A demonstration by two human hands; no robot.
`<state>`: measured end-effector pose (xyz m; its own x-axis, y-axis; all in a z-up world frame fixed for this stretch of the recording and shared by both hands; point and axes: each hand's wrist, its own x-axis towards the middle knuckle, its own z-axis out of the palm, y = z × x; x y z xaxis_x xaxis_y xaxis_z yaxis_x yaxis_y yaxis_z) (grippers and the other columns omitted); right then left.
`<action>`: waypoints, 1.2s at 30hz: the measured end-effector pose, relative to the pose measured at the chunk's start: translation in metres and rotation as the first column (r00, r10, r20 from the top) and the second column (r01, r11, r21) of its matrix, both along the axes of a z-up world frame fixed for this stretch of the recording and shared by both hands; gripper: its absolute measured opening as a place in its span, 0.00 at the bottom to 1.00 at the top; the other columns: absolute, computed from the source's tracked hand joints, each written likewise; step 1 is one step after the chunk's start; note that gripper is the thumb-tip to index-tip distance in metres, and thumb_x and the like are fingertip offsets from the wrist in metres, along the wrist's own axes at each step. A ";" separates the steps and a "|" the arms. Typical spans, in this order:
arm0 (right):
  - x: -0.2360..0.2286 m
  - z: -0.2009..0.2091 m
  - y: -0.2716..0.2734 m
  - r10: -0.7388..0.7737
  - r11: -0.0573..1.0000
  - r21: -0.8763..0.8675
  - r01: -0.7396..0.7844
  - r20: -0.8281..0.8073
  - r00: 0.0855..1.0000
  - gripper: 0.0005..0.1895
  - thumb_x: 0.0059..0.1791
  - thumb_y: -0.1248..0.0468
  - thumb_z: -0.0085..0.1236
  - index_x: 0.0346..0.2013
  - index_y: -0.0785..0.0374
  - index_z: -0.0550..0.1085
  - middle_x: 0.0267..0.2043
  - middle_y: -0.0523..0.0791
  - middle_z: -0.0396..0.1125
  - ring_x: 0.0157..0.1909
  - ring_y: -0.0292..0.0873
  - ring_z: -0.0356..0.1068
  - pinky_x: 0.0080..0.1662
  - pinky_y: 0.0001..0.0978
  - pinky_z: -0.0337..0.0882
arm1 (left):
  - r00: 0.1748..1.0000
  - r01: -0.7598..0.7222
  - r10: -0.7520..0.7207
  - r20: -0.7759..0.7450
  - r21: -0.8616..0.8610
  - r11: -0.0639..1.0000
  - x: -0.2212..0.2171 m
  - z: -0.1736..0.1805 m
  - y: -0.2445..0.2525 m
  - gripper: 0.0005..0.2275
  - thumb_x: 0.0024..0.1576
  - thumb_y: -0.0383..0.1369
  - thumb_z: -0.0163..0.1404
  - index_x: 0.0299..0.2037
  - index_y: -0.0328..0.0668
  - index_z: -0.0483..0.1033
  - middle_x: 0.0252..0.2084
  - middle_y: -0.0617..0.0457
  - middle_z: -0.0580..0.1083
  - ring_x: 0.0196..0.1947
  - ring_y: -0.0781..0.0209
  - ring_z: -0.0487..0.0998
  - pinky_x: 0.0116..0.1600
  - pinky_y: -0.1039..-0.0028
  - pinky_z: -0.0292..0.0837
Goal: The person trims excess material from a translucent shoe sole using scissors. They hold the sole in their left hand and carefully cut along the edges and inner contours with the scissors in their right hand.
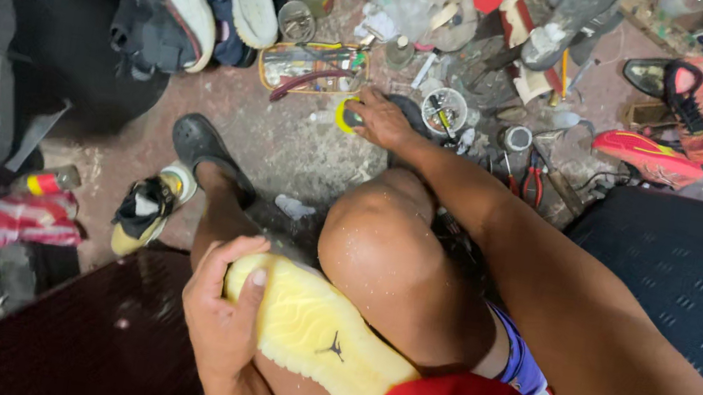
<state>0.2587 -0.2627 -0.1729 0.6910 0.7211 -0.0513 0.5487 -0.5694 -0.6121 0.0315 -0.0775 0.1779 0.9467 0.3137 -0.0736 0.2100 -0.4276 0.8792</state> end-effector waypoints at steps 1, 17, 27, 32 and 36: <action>-0.009 0.001 0.003 0.011 1.000 -0.022 -0.012 -0.030 0.999 0.31 0.42 0.61 0.69 0.59 0.56 0.72 0.56 0.54 0.61 0.62 0.60 0.62 0.58 0.49 0.68 | 1.000 -0.011 0.011 -0.024 0.014 1.000 -0.006 0.002 -0.001 0.10 0.57 0.26 0.53 0.48 0.32 0.77 0.41 0.46 0.77 0.43 0.55 0.79 0.53 0.71 0.71; -0.016 0.003 0.008 -0.050 0.997 0.060 0.051 -0.021 0.999 0.40 0.39 0.57 0.73 0.63 0.63 0.67 0.62 0.59 0.57 0.58 0.65 0.63 0.51 0.55 0.69 | 1.000 -0.009 0.009 0.008 -0.012 1.000 -0.003 0.008 -0.004 0.09 0.57 0.26 0.53 0.47 0.32 0.77 0.43 0.46 0.78 0.45 0.55 0.79 0.55 0.71 0.72; 0.007 0.118 -0.102 -0.334 0.826 0.420 0.376 -0.173 0.927 0.11 0.54 0.63 0.60 0.51 0.60 0.78 0.39 0.44 0.72 0.35 0.37 0.72 0.39 0.32 0.74 | 0.984 0.162 -0.159 0.079 -0.039 0.986 -0.006 -0.055 0.021 0.12 0.59 0.22 0.49 0.52 0.30 0.75 0.47 0.44 0.78 0.51 0.54 0.79 0.61 0.68 0.71; 0.018 0.172 -0.132 -0.355 0.500 0.547 0.672 -0.578 0.735 0.13 0.60 0.57 0.52 0.44 0.64 0.77 0.35 0.43 0.73 0.35 0.34 0.73 0.39 0.31 0.76 | 0.945 0.295 -0.250 0.213 -0.215 0.931 0.009 -0.147 0.047 0.15 0.63 0.28 0.48 0.57 0.27 0.69 0.51 0.36 0.77 0.52 0.54 0.80 0.65 0.65 0.71; -0.070 0.230 -0.098 -0.121 0.675 0.681 0.284 -0.278 0.953 0.18 0.60 0.48 0.48 0.53 0.58 0.72 0.57 0.47 0.68 0.60 0.44 0.67 0.61 0.40 0.68 | 0.954 0.265 -0.211 0.214 -0.265 0.927 -0.007 -0.212 0.070 0.17 0.65 0.31 0.49 0.59 0.24 0.67 0.51 0.31 0.77 0.50 0.52 0.80 0.63 0.62 0.72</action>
